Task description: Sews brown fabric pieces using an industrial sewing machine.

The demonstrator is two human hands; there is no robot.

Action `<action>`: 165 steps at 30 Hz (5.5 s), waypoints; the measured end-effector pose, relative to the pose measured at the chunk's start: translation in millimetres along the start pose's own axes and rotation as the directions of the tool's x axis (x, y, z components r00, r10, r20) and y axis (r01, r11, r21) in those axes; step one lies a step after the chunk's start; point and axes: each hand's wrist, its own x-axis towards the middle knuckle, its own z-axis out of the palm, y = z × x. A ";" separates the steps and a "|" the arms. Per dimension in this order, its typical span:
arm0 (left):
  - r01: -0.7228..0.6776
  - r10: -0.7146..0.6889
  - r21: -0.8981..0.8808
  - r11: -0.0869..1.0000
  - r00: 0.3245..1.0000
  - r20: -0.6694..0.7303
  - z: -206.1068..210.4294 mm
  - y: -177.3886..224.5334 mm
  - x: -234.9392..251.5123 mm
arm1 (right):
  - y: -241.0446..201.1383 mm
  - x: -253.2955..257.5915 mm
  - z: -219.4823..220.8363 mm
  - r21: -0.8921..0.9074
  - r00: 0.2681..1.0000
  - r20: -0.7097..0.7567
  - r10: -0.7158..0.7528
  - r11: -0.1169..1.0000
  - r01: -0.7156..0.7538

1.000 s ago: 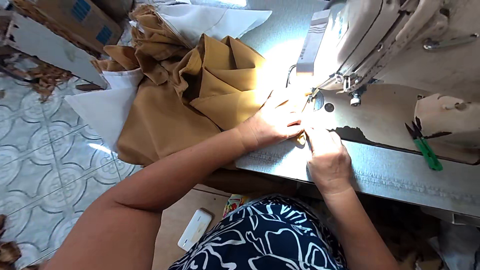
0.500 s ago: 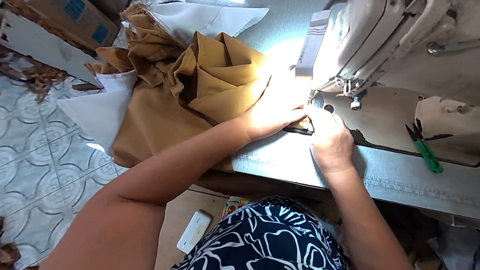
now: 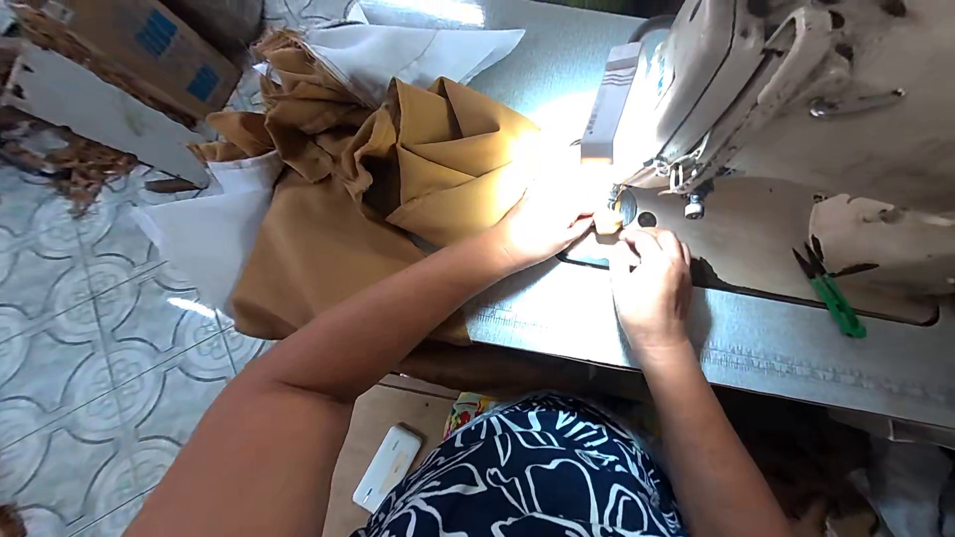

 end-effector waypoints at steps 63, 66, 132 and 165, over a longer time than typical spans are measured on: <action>-0.178 0.181 0.343 0.922 0.983 0.025 -9.9 39.4 -23.3 | -19.2 -6.2 -18.1 -0.022 0.996 0.082 0.035 0.999 -0.033; -0.170 0.160 0.346 0.923 0.986 0.057 -11.2 40.7 -22.1 | -17.8 -7.1 -18.6 0.010 0.997 0.064 0.036 0.999 -0.037; 0.145 -0.166 0.259 0.955 0.984 0.060 -83.9 40.7 -35.3 | -26.8 -22.4 -20.5 0.836 0.758 0.529 0.382 -0.083 -0.542; -0.056 0.000 0.420 0.906 0.991 0.133 -13.1 64.4 -42.0 | 12.7 -40.4 -2.6 -0.064 0.926 -0.054 -0.373 0.927 0.370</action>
